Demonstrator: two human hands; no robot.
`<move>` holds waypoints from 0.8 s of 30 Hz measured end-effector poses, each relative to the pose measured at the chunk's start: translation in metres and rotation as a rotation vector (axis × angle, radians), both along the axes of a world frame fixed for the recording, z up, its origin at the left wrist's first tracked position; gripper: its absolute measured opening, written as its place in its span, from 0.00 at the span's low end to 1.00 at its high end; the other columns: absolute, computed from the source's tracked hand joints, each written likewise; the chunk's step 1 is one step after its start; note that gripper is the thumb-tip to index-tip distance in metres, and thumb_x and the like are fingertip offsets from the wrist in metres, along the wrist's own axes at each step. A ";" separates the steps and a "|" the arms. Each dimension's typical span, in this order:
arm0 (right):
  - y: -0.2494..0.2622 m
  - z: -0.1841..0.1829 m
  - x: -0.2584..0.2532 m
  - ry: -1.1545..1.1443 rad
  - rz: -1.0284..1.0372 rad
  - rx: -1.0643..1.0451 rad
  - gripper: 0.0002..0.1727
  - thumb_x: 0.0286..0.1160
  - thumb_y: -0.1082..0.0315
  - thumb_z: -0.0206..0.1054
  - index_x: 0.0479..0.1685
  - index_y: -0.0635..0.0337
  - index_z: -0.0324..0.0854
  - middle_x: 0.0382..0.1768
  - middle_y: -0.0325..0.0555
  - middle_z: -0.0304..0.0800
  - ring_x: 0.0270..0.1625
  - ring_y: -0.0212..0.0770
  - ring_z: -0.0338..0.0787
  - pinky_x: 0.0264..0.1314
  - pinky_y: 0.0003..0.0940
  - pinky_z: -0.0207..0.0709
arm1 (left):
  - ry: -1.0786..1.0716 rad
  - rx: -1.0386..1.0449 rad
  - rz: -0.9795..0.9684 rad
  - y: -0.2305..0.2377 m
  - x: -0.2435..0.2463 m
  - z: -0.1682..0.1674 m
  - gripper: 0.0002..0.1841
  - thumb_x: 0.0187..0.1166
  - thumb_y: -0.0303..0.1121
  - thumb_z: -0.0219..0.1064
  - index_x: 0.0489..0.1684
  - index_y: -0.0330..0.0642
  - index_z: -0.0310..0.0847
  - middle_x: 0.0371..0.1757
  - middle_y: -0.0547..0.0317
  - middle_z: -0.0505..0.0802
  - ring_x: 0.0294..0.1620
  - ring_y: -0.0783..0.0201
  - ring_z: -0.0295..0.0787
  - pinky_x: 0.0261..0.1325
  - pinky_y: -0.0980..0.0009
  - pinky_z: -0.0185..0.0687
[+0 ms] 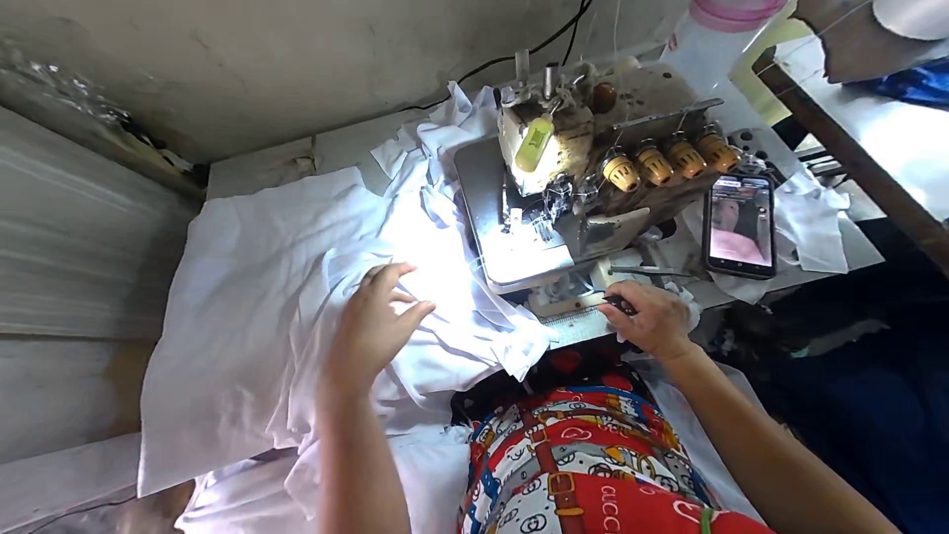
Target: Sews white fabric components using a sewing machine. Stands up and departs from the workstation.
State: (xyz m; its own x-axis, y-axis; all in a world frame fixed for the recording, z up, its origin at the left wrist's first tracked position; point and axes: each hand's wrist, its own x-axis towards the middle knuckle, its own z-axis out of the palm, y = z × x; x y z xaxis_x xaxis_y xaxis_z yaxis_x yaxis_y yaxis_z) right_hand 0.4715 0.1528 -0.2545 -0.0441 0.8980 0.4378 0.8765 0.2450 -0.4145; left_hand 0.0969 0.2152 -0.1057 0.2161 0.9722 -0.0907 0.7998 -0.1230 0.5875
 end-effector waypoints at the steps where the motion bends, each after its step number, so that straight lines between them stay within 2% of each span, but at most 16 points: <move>1: 0.000 0.002 0.001 0.013 0.018 -0.029 0.42 0.79 0.30 0.47 0.37 0.63 0.90 0.28 0.54 0.92 0.25 0.52 0.88 0.25 0.50 0.77 | -0.103 0.060 -0.021 0.004 0.014 -0.011 0.35 0.69 0.36 0.81 0.77 0.34 0.72 0.72 0.37 0.82 0.49 0.52 0.91 0.48 0.55 0.90; 2: 0.001 0.005 0.003 0.041 0.041 -0.073 0.43 0.77 0.28 0.49 0.41 0.63 0.90 0.32 0.55 0.93 0.27 0.53 0.89 0.27 0.52 0.78 | -0.159 0.082 -0.028 0.008 0.030 -0.019 0.43 0.66 0.39 0.83 0.83 0.33 0.66 0.72 0.36 0.82 0.46 0.53 0.92 0.46 0.56 0.91; 3: 0.001 0.009 0.004 0.082 0.066 -0.125 0.42 0.76 0.29 0.52 0.46 0.63 0.91 0.37 0.57 0.94 0.31 0.54 0.91 0.30 0.54 0.80 | -0.166 0.076 -0.035 0.011 0.045 -0.024 0.49 0.64 0.43 0.84 0.87 0.33 0.61 0.68 0.36 0.84 0.45 0.54 0.91 0.46 0.56 0.89; 4: 0.000 0.013 0.005 0.125 0.089 -0.162 0.39 0.78 0.32 0.54 0.50 0.62 0.91 0.42 0.58 0.94 0.34 0.54 0.92 0.33 0.55 0.81 | -0.145 0.056 -0.057 0.013 0.056 -0.026 0.50 0.65 0.46 0.84 0.87 0.34 0.60 0.63 0.39 0.87 0.44 0.54 0.90 0.47 0.55 0.88; 5: -0.001 0.017 0.006 0.166 0.115 -0.187 0.34 0.82 0.38 0.55 0.55 0.61 0.90 0.45 0.58 0.94 0.38 0.54 0.92 0.37 0.55 0.82 | -0.118 0.025 -0.089 0.014 0.062 -0.028 0.44 0.69 0.47 0.81 0.85 0.36 0.65 0.57 0.44 0.89 0.41 0.56 0.88 0.47 0.55 0.85; 6: -0.002 0.023 0.005 0.209 0.141 -0.196 0.30 0.87 0.44 0.52 0.58 0.60 0.90 0.47 0.58 0.92 0.41 0.52 0.91 0.41 0.53 0.83 | -0.110 0.020 -0.112 0.014 0.063 -0.029 0.34 0.74 0.44 0.77 0.77 0.36 0.74 0.46 0.48 0.90 0.37 0.56 0.85 0.45 0.53 0.83; 7: -0.003 0.031 0.000 0.256 0.171 -0.197 0.28 0.90 0.49 0.49 0.59 0.61 0.89 0.47 0.57 0.91 0.44 0.50 0.91 0.45 0.50 0.83 | -0.111 0.038 -0.130 0.013 0.059 -0.029 0.22 0.81 0.41 0.72 0.66 0.35 0.83 0.35 0.51 0.89 0.32 0.57 0.83 0.42 0.53 0.81; 8: -0.003 0.041 -0.006 0.291 0.211 -0.182 0.28 0.92 0.51 0.47 0.58 0.62 0.88 0.46 0.55 0.91 0.45 0.46 0.90 0.47 0.45 0.83 | -0.111 0.074 -0.141 0.010 0.052 -0.027 0.13 0.85 0.37 0.65 0.52 0.36 0.87 0.30 0.53 0.88 0.30 0.58 0.84 0.39 0.54 0.82; 9: -0.004 0.052 -0.015 0.319 0.257 -0.168 0.31 0.93 0.47 0.45 0.58 0.62 0.87 0.46 0.54 0.91 0.45 0.43 0.90 0.48 0.42 0.84 | -0.111 0.103 -0.149 0.005 0.044 -0.024 0.12 0.87 0.37 0.61 0.43 0.38 0.87 0.27 0.56 0.87 0.27 0.61 0.84 0.36 0.57 0.82; 11: -0.004 0.076 -0.038 0.353 0.339 -0.148 0.37 0.90 0.37 0.42 0.60 0.58 0.87 0.46 0.51 0.92 0.43 0.38 0.90 0.44 0.39 0.84 | -0.099 0.121 -0.152 -0.010 0.027 -0.015 0.15 0.89 0.40 0.57 0.38 0.42 0.87 0.25 0.63 0.85 0.26 0.69 0.82 0.34 0.66 0.80; 12: -0.002 0.090 -0.050 0.340 0.376 -0.145 0.34 0.90 0.38 0.44 0.62 0.55 0.87 0.44 0.49 0.91 0.41 0.38 0.89 0.41 0.40 0.83 | -0.090 0.119 -0.158 -0.019 0.021 -0.011 0.17 0.89 0.42 0.56 0.40 0.44 0.88 0.26 0.64 0.86 0.26 0.70 0.81 0.34 0.68 0.79; 14: 0.004 0.117 -0.078 0.270 0.446 -0.114 0.23 0.91 0.51 0.51 0.65 0.51 0.88 0.40 0.47 0.90 0.35 0.41 0.89 0.34 0.42 0.82 | -0.075 0.134 -0.187 -0.041 0.012 -0.004 0.18 0.89 0.44 0.55 0.44 0.45 0.90 0.29 0.64 0.90 0.28 0.70 0.85 0.36 0.68 0.83; 16: 0.011 0.135 -0.105 0.207 0.546 -0.088 0.19 0.90 0.57 0.55 0.66 0.50 0.87 0.37 0.47 0.90 0.33 0.44 0.89 0.31 0.43 0.82 | -0.090 0.175 -0.212 -0.064 0.008 0.002 0.17 0.88 0.43 0.56 0.44 0.45 0.91 0.32 0.64 0.92 0.30 0.71 0.88 0.37 0.70 0.87; 19: 0.014 0.149 -0.136 0.158 0.725 -0.125 0.23 0.86 0.49 0.58 0.70 0.50 0.85 0.38 0.51 0.87 0.32 0.47 0.88 0.29 0.44 0.80 | -0.133 0.279 -0.171 -0.090 0.000 0.009 0.17 0.87 0.43 0.57 0.41 0.46 0.92 0.33 0.68 0.93 0.34 0.79 0.88 0.41 0.80 0.85; 20: 0.013 0.149 -0.144 0.152 0.772 -0.130 0.24 0.86 0.48 0.59 0.70 0.51 0.85 0.38 0.52 0.85 0.31 0.47 0.86 0.27 0.42 0.78 | -0.150 0.311 -0.144 -0.097 -0.005 0.011 0.17 0.86 0.43 0.58 0.40 0.45 0.92 0.33 0.68 0.93 0.34 0.81 0.88 0.42 0.83 0.85; 24: 0.008 0.142 -0.161 0.109 0.864 -0.106 0.16 0.88 0.56 0.58 0.58 0.55 0.86 0.40 0.51 0.86 0.29 0.47 0.88 0.23 0.40 0.78 | -0.169 0.312 -0.075 -0.124 -0.023 0.028 0.16 0.88 0.42 0.59 0.40 0.41 0.90 0.33 0.65 0.93 0.36 0.84 0.86 0.46 0.87 0.81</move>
